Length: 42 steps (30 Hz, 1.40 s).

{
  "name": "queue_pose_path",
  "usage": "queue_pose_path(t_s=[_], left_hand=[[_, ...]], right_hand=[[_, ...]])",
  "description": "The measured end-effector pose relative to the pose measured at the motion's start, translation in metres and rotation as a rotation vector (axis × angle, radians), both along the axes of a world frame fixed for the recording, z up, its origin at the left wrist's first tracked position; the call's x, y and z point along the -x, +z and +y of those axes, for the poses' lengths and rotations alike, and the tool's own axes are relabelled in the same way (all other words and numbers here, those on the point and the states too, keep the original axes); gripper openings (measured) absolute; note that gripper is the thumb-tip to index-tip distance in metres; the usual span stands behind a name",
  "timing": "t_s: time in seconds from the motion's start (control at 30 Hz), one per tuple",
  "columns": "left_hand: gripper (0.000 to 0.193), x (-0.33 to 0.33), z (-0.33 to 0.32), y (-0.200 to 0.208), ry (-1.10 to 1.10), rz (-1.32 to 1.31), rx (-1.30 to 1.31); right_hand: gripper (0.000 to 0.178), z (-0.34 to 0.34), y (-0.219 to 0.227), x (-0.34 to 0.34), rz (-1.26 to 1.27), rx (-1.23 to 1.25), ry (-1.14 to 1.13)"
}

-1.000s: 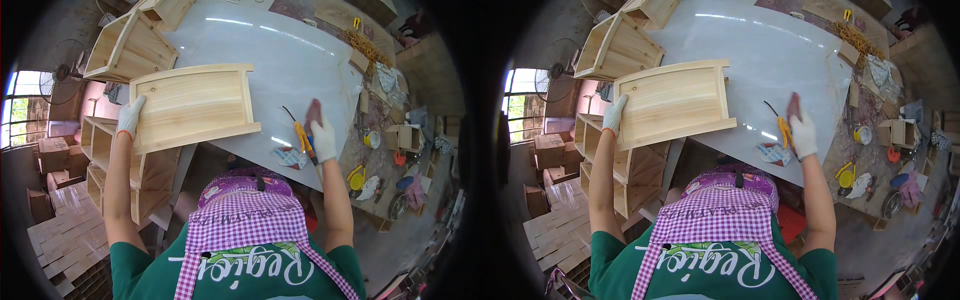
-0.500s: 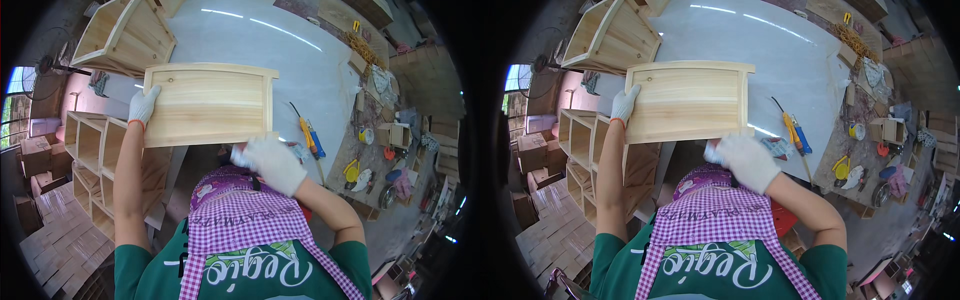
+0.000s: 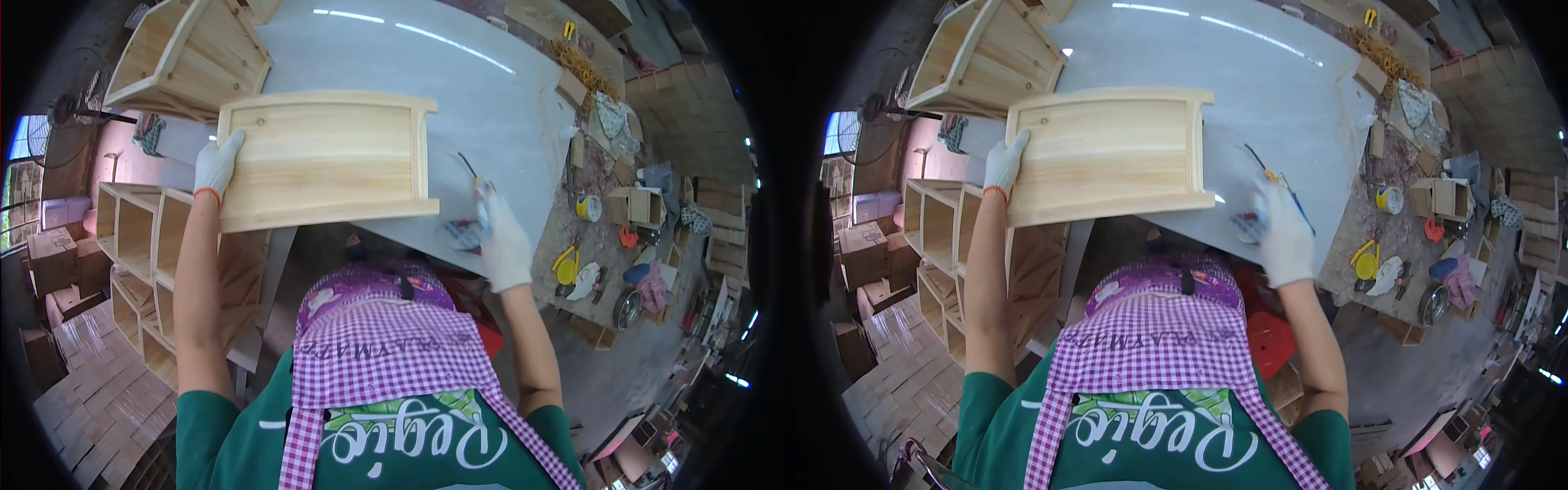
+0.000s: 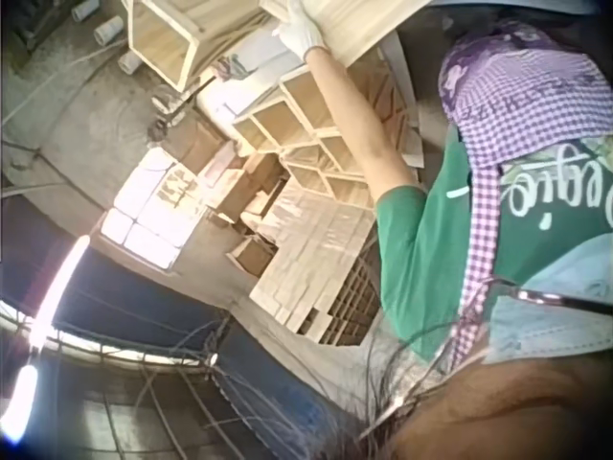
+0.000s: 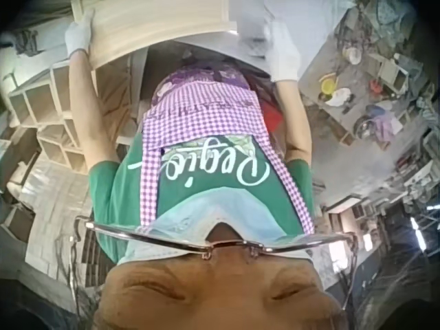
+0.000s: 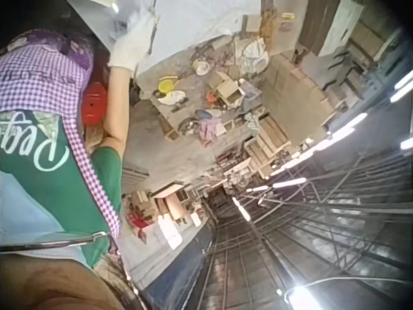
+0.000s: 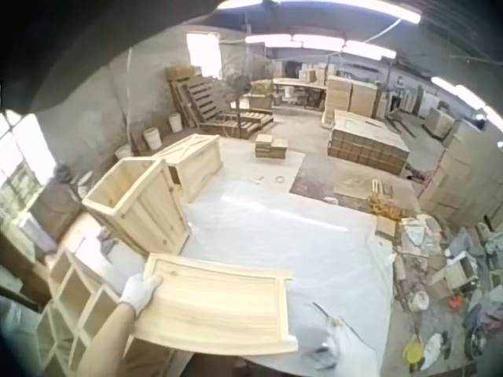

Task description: Assembling, cleaning, and finishing small wooden crates at a workbench.

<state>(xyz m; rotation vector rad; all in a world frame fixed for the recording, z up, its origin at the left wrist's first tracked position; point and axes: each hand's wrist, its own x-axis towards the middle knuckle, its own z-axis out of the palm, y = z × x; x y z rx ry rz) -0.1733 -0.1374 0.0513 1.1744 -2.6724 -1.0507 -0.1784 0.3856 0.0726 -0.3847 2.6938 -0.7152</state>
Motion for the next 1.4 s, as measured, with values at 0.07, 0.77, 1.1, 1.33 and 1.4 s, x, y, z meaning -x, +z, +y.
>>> queue_pose_path(t_s=[0.07, 0.77, 1.1, 1.33, 1.4], left_hand=[[0.072, -0.002, 0.006, 0.007, -0.021, 0.010, -0.041], [0.078, -0.003, 0.000, 0.008, -0.023, -0.118, 0.141], [0.075, -0.013, -0.028, -0.002, -0.165, -0.010, 0.225], [0.075, 0.007, -0.026, -0.012, -0.204, -0.028, 0.192], [0.076, -0.002, -0.057, -0.020, -0.188, 0.022, 0.157]], right_hand=[[0.044, -0.016, -0.003, -0.011, 0.482, 0.101, 0.111], [0.030, 0.015, -0.099, -0.023, 0.819, 0.239, 0.078], [0.035, -0.038, -0.018, -0.089, 0.715, 0.646, 0.322], [0.030, -0.071, -0.062, -0.047, 0.801, 0.471, 0.052], [0.034, -0.070, -0.081, -0.043, 0.818, 0.494, 0.057]])
